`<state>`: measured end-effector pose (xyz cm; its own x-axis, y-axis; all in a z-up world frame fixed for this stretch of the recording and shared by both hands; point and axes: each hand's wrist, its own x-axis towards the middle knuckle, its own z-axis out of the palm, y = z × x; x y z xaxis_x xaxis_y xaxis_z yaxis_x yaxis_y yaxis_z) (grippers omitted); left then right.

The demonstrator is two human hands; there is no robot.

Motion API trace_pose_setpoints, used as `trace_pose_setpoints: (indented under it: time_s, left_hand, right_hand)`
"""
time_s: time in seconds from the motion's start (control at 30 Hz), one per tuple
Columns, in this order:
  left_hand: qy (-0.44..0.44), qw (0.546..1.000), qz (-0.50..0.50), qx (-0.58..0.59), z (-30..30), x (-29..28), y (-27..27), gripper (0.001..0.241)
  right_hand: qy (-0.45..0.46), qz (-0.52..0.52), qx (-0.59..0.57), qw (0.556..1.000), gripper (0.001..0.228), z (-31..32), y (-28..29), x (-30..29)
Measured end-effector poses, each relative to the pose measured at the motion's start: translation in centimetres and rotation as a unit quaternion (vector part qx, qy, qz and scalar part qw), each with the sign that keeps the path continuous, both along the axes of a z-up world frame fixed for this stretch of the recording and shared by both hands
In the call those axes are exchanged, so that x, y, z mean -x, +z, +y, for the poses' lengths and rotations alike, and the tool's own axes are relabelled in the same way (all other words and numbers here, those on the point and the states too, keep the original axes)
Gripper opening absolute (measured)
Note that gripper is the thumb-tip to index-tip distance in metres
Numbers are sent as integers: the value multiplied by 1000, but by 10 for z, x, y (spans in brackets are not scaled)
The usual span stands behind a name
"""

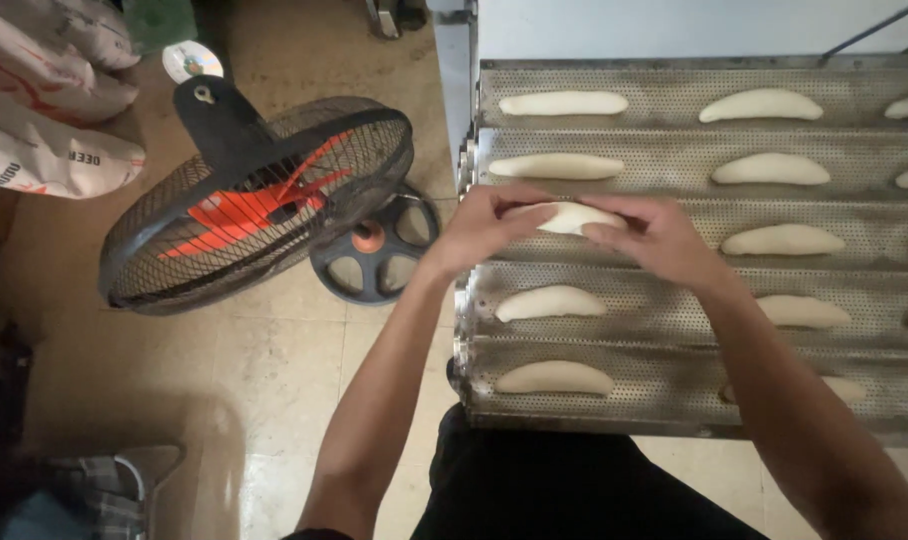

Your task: Place and arrange shaped dough pieces onto metal baking trays and load the trays into a storage rack

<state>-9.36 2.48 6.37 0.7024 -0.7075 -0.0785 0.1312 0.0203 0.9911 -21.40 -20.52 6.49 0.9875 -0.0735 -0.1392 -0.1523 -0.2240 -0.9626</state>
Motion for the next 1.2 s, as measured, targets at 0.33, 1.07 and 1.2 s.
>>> trace_pose_setpoints:
  time_s: [0.33,1.07,1.2]
  left_hand:
    - [-30,939,-220,-261,10,-8,-26,27]
    - [25,948,-167,-269,49,77,5,38]
    - [-27,968,-13,-250,36,84,16,57]
  right_hand:
    - [43,-166,400,900,31,-43,-52,17]
    - [276,-122,346,889,19,93,-18,15]
    - [229,-179,309,905,20,66,-4,27]
